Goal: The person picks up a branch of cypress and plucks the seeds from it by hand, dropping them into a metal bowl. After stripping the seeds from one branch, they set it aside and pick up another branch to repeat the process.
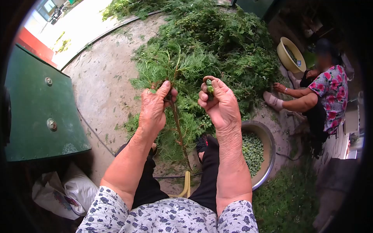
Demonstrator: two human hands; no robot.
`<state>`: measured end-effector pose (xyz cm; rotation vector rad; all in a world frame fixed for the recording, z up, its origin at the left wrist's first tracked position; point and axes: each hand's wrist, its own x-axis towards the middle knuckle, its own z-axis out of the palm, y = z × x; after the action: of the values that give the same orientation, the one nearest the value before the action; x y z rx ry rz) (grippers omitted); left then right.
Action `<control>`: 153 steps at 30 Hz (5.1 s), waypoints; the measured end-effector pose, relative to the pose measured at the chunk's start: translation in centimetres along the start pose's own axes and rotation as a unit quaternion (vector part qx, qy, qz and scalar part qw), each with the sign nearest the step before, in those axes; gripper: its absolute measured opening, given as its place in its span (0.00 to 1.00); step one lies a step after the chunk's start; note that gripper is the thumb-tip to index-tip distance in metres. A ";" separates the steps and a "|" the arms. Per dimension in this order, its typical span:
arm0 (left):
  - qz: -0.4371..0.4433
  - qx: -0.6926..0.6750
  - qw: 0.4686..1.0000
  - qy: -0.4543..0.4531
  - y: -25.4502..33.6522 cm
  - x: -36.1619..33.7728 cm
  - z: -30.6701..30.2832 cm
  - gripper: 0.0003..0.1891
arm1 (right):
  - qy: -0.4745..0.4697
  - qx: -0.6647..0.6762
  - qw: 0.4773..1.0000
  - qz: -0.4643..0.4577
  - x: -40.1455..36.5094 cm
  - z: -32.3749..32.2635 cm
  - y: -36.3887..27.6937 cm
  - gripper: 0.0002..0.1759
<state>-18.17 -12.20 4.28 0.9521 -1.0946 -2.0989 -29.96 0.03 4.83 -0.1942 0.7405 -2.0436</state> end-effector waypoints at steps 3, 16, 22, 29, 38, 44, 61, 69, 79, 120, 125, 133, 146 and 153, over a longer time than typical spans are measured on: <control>0.010 -0.001 1.000 0.001 0.0 0.2 -0.2 0.08 | -0.032 0.036 0.999 0.004 -0.2 0.2 0.1 0.13; -0.018 -0.026 0.985 -0.172 1.2 -0.6 0.3 0.15 | 0.087 -0.202 0.974 -0.059 -0.2 2.1 2.2 0.11; 0.047 -0.003 0.984 -0.172 0.7 -1.1 1.3 0.06 | 0.088 -0.241 0.965 -0.063 -0.1 1.9 2.5 0.09; 0.033 -0.033 0.997 -0.066 0.1 -0.3 0.9 0.09 | 0.025 -0.061 0.997 0.030 0.0 0.9 2.1 0.10; -0.054 -0.049 0.996 -0.050 1.1 0.2 -0.3 0.04 | -0.046 0.030 0.998 0.023 -0.2 0.9 1.3 0.12; -0.082 -0.070 0.994 -0.031 1.6 0.0 0.1 0.06 | -0.031 0.085 0.996 -0.007 -0.1 0.6 1.2 0.11; -0.061 -0.066 0.992 -0.089 1.6 -0.2 0.2 0.09 | 0.045 -0.383 0.922 -0.035 -0.6 3.0 1.5 0.08; -0.027 -0.011 0.997 -0.076 1.7 -0.4 0.6 0.08 | 0.068 -0.513 0.840 -0.167 -0.5 3.2 2.2 0.07; -0.040 -0.064 0.995 -0.064 1.5 0.1 0.2 0.07 | 0.030 -0.082 0.996 0.008 0.0 1.4 1.2 0.08; 0.015 -0.373 0.821 -0.432 1.6 -8.7 -6.1 0.18 | 0.174 -0.348 0.896 -0.216 -16.5 2.3 0.3 0.08; 0.077 -0.289 0.846 -0.441 2.2 -13.7 -9.3 0.23 | -0.017 -0.170 0.985 -0.015 -18.3 11.6 4.3 0.13; 0.087 -0.221 0.887 -0.397 -0.3 -19.5 -12.8 0.24 | -0.101 -0.144 0.975 0.138 -18.6 14.4 8.6 0.10; 0.048 -0.127 0.983 -0.121 6.1 -23.3 -15.8 0.41 | -0.085 -0.569 0.749 -0.329 -18.7 14.4 13.6 0.20; 0.043 -0.088 0.995 0.031 6.7 -24.7 -13.9 0.16 | -0.191 -0.680 0.574 -0.413 -19.9 13.6 17.7 0.27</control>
<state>8.28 -3.09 12.27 0.8645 -0.8875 -2.0427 -0.51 3.47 8.61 -2.1201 2.0363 -1.4782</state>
